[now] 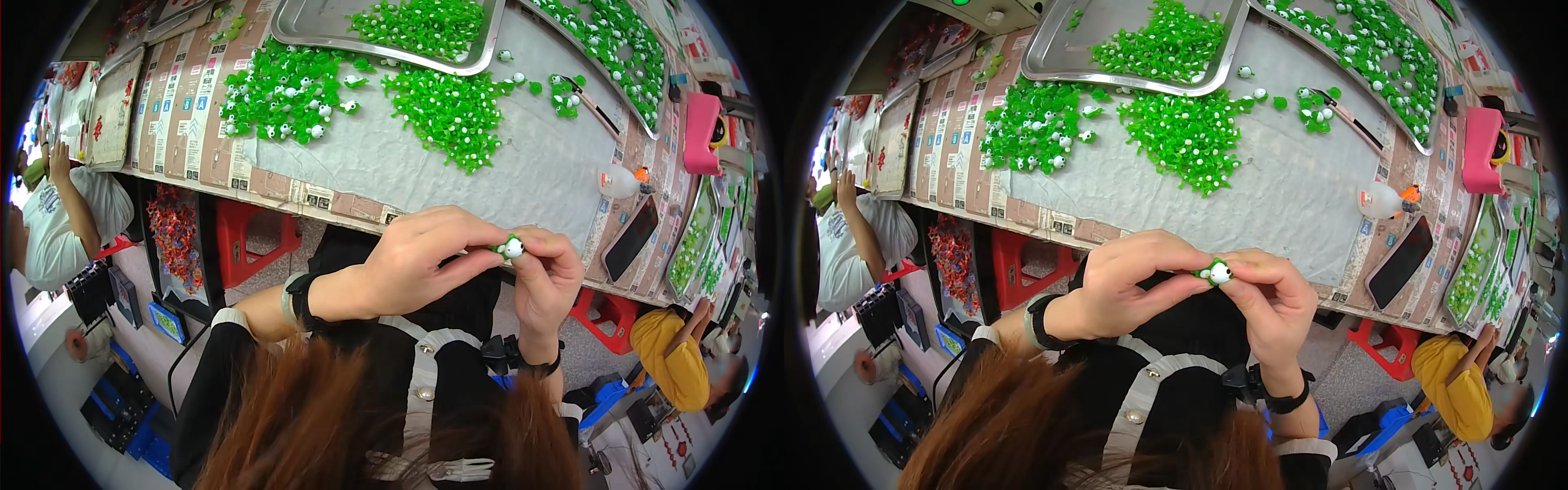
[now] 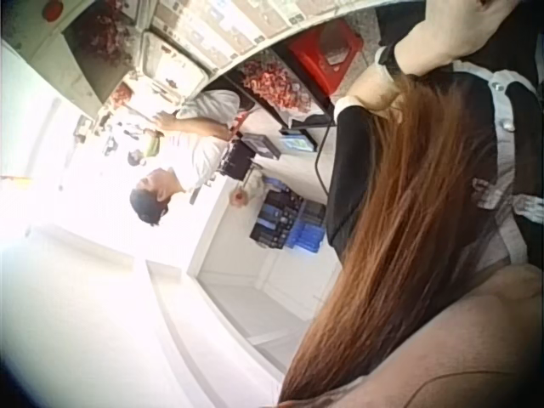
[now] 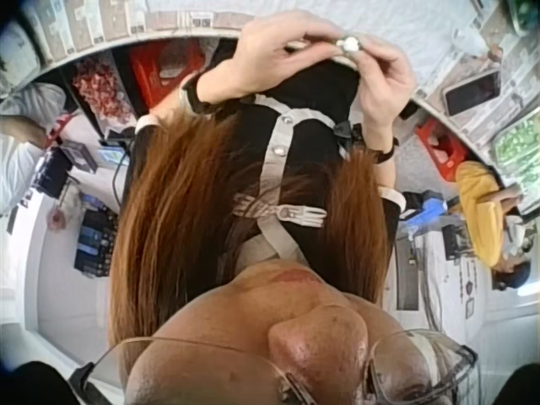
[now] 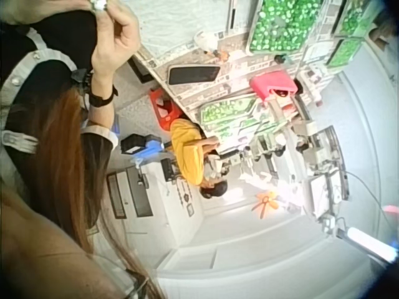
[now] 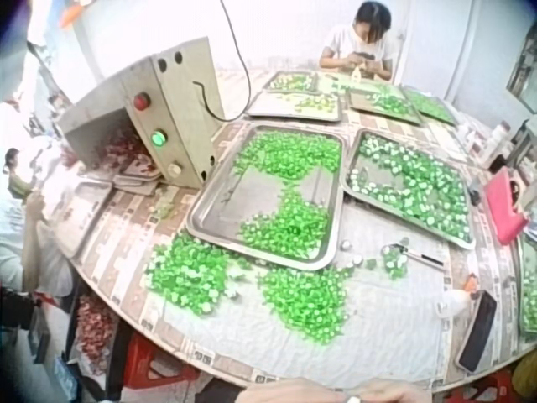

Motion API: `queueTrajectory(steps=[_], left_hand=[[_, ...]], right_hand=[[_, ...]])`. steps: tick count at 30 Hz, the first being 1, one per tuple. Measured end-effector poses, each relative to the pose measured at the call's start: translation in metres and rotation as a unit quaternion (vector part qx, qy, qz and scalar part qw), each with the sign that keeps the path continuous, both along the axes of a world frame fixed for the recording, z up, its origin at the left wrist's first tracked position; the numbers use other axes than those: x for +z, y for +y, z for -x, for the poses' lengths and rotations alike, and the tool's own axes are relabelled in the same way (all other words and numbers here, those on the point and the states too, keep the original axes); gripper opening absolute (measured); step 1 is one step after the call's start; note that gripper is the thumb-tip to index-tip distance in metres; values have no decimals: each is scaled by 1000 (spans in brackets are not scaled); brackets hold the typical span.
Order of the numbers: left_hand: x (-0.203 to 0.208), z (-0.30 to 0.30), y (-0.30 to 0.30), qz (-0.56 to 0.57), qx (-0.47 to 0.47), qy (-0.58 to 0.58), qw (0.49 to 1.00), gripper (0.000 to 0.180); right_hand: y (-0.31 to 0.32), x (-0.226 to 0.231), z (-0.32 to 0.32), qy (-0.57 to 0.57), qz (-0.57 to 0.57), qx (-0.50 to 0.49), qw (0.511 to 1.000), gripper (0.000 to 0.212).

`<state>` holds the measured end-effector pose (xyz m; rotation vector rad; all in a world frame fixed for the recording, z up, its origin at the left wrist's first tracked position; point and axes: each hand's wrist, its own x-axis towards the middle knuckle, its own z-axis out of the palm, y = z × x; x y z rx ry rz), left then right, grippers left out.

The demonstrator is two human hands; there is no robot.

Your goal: The person assembles small green and white plastic toy figures at a workbench. They apply glue to the green base, attach a white head, and use a black pen to draw facial features. The completed figures are placed into metal trays.

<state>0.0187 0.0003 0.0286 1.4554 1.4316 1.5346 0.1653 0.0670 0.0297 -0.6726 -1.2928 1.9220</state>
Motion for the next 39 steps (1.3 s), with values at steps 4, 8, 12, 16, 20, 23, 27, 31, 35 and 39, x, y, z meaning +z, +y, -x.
queueTrajectory(steps=[4, 8, 12, 16, 20, 23, 27, 31, 35, 39], left_hand=[[0, 0, 0, -19, 1, 15, 1000, 20], [0, -1, -2, -26, -1, 22, 999, 21], [0, -2, -3, -18, 1, 18, 1000, 21], [0, -1, -4, -8, -3, 18, 1000, 19], [-1, 0, -4, 5, -5, 24, 1000, 18], [-1, 0, -4, 16, -8, 20, 1000, 18], [-1, 0, -4, 26, -12, 19, 999, 17], [1, 1, -4, 35, -16, 19, 999, 16], [0, 1, -4, 33, -16, 18, 999, 17], [0, -1, -5, 79, -3, -4, 997, 18]], right_hand=[[1, -1, 0, 1, -28, 4, 1000, 13], [3, -2, -2, -14, -63, 13, 998, 13], [1, -1, -2, -17, -56, 14, 998, 13], [-2, -4, -3, -21, -49, 6, 999, 12], [-3, -3, -2, -27, -39, 1, 999, 11], [-2, -4, -3, -32, -35, 1, 999, 11], [-3, -6, -3, -34, -35, -2, 999, 11], [-3, -5, -3, -41, -33, -4, 999, 10], [-4, -5, -3, -40, -35, -4, 999, 11], [-2, -3, -4, -73, 1, -10, 997, 10]])
